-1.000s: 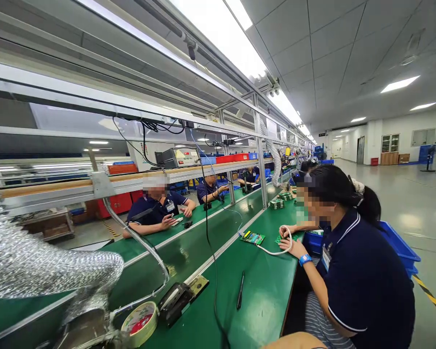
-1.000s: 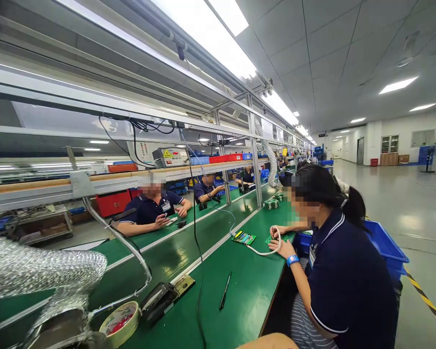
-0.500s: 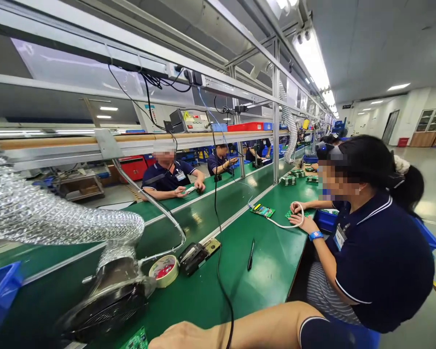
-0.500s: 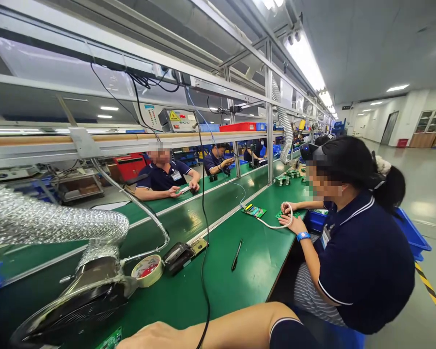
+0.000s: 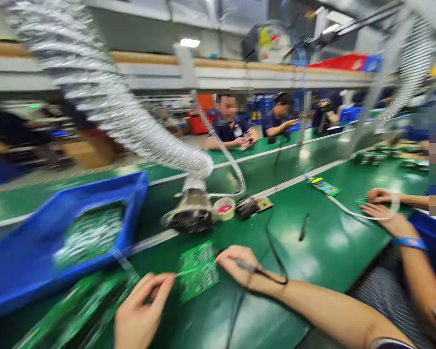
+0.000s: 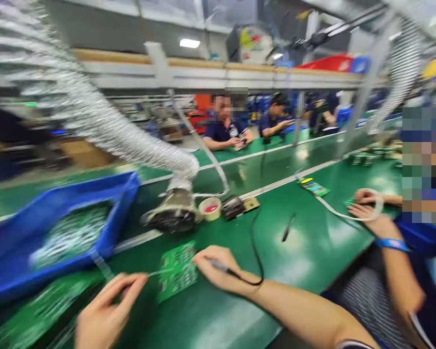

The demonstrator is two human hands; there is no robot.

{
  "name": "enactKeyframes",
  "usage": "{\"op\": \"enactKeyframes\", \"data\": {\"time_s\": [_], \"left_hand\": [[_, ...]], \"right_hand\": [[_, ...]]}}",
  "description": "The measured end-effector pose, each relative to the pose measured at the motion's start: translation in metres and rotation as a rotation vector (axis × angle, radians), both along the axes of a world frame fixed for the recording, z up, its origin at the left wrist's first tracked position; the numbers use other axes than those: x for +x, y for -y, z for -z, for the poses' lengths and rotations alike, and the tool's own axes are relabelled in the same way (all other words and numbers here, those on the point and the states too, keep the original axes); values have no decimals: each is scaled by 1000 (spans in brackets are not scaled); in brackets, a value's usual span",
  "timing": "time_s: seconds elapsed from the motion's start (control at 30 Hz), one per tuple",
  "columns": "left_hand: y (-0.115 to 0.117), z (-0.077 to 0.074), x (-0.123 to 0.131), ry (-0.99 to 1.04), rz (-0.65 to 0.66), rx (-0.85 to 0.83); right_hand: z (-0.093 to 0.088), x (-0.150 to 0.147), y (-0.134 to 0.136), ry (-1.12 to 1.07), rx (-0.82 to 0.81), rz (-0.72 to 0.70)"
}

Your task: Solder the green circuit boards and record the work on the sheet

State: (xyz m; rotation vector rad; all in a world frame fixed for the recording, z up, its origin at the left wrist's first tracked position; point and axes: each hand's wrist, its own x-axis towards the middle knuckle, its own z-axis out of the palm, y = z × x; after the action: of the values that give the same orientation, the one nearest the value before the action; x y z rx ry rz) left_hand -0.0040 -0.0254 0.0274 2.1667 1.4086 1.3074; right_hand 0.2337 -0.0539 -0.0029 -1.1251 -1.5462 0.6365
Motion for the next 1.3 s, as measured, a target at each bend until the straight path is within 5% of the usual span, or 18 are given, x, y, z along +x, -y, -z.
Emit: {"op": "enactKeyframes", "data": {"time_s": [0.07,0.3,0.77,1.3], "left_hand": [[-5,8,-3,-20,45,-48],[-12,30,11,44,53,-171],[-12,39,11,-15,62,-156],[-10,41,17,-125,123,-116]], "right_hand": [[-1,6,-1,-84,-80,73],[8,8,5,-22,-50,-39],[0,-3,8,238,139,9],[6,-6,7,241,190,-36]]}}
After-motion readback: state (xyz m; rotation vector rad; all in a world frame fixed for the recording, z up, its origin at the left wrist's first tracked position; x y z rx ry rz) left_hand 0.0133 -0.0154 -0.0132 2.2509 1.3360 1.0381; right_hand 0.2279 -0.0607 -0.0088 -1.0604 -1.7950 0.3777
